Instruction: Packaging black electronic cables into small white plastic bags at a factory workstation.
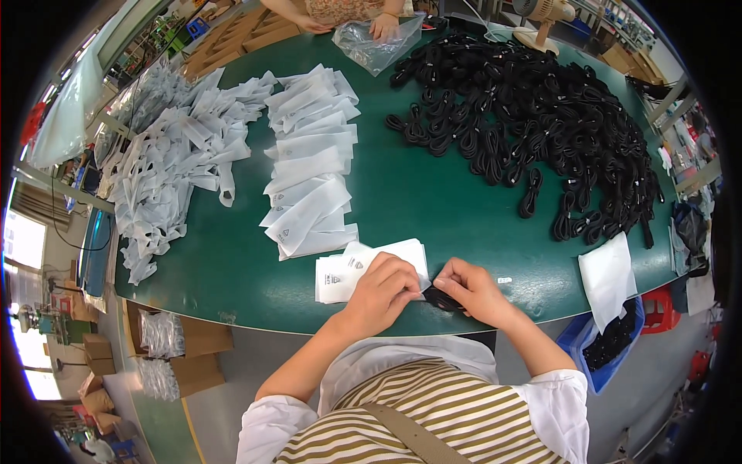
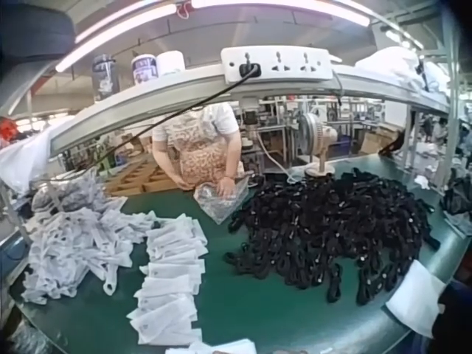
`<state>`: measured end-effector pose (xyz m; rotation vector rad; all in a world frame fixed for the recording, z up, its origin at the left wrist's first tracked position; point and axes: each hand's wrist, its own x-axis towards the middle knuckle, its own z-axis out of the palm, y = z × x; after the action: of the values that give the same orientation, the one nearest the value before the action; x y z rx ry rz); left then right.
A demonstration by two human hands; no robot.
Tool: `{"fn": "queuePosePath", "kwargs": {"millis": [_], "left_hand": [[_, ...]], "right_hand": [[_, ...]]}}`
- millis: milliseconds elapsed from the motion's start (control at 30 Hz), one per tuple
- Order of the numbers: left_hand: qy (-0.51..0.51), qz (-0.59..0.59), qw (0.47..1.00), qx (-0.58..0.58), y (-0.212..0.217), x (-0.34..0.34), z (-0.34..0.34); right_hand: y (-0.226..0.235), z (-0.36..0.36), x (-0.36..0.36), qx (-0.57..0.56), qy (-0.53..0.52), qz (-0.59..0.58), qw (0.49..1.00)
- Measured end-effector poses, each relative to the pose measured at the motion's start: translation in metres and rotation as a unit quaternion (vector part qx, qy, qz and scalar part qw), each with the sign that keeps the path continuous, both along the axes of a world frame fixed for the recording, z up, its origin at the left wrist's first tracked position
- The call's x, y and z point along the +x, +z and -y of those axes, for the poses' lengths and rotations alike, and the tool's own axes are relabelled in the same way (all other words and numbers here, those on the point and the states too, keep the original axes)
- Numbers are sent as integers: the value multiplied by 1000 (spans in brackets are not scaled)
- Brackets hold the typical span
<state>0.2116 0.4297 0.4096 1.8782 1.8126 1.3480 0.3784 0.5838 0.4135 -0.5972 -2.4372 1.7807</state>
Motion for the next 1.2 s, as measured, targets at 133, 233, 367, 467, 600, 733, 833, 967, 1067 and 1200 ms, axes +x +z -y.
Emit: {"fn": "queuePosePath", "kwargs": {"millis": [133,233,367,467,600,733,833,967,1067,1200], "left_hand": [[49,18,999,1,1,-7,0],[101,73,992,-7,4,-13,3],[87,156,983,-36,17,-20,9],[50,424,901,74,28,-37,11],[100,517,817,234,55,-82,20],[172,368,885,228,62,-121,13],[345,178,920,63,42,-132,-7],[316,-71,944,69,11,-107,-16],[135,-4,991,-14,7,-45,-7],[55,-108,989,-88,-6,-5,-4]], "right_hand": [[-10,11,-9,123,-15,-170,978],[-7,16,-17,249,25,-284,926],[0,17,-28,228,19,-352,908],[8,11,-33,222,-70,-347,908],[0,-40,-31,385,-207,-244,866],[-19,-109,-11,563,-327,-43,758],[-37,-135,2,591,-338,68,729],[-58,-146,18,521,-326,43,788],[-64,-140,22,456,-339,-54,821],[-43,-73,17,23,-350,-73,934]]}}
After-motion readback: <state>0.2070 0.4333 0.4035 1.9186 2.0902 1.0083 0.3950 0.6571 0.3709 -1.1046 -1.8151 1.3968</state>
